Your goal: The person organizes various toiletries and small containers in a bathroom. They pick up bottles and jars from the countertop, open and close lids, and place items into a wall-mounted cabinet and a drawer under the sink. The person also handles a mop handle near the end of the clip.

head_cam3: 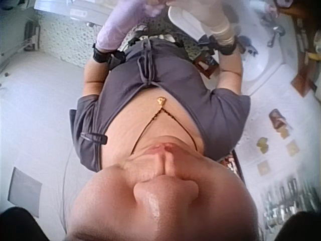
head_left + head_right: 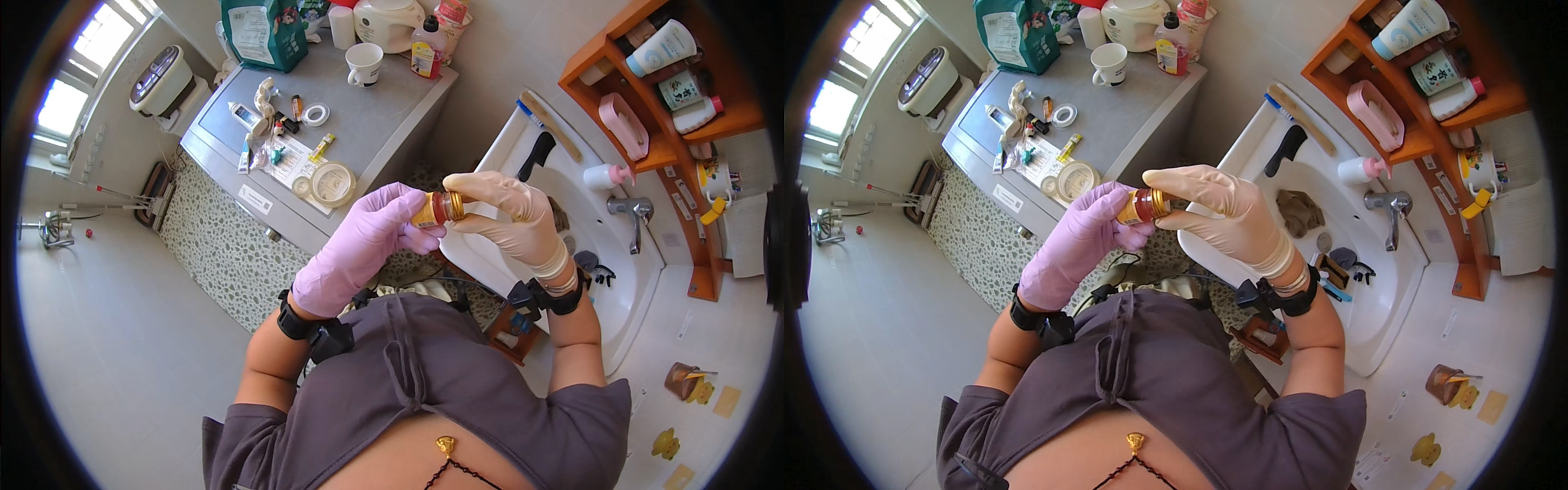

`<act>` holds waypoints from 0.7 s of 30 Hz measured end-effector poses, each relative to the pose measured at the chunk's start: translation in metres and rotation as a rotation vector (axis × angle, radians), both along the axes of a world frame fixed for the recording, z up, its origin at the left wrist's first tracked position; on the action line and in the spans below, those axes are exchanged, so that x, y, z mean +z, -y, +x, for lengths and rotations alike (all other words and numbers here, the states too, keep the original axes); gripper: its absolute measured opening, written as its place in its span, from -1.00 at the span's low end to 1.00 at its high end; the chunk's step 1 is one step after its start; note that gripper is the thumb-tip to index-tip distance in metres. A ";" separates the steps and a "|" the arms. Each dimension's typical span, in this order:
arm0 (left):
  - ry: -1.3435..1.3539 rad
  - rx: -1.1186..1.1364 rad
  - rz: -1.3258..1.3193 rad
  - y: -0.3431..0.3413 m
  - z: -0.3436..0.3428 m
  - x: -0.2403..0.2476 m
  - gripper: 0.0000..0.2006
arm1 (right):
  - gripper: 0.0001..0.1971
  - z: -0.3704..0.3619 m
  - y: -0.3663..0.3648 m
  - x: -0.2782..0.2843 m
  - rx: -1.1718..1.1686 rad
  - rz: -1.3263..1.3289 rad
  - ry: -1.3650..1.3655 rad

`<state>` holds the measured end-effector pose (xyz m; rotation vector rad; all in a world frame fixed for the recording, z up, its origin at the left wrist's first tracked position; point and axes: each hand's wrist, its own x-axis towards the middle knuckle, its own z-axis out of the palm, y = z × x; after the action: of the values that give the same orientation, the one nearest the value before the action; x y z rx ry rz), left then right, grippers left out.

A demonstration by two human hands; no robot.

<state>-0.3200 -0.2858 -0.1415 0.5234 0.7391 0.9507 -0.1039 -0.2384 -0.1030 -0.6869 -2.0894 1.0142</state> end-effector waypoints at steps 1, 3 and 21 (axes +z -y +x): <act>-0.043 0.019 0.037 0.001 0.002 0.002 -0.60 | -0.54 0.000 0.000 0.000 0.004 0.023 0.000; -0.084 0.072 0.118 0.003 0.004 0.007 -0.65 | -0.53 0.000 0.001 0.001 -0.018 -0.031 -0.008; -0.157 0.095 0.195 0.013 0.002 0.011 -0.67 | -0.63 -0.005 -0.005 -0.007 0.056 -0.034 -0.072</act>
<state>-0.3184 -0.2989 -0.1305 0.7449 0.8220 1.0857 -0.1089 -0.2331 -0.1100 -0.6025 -2.0430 1.0917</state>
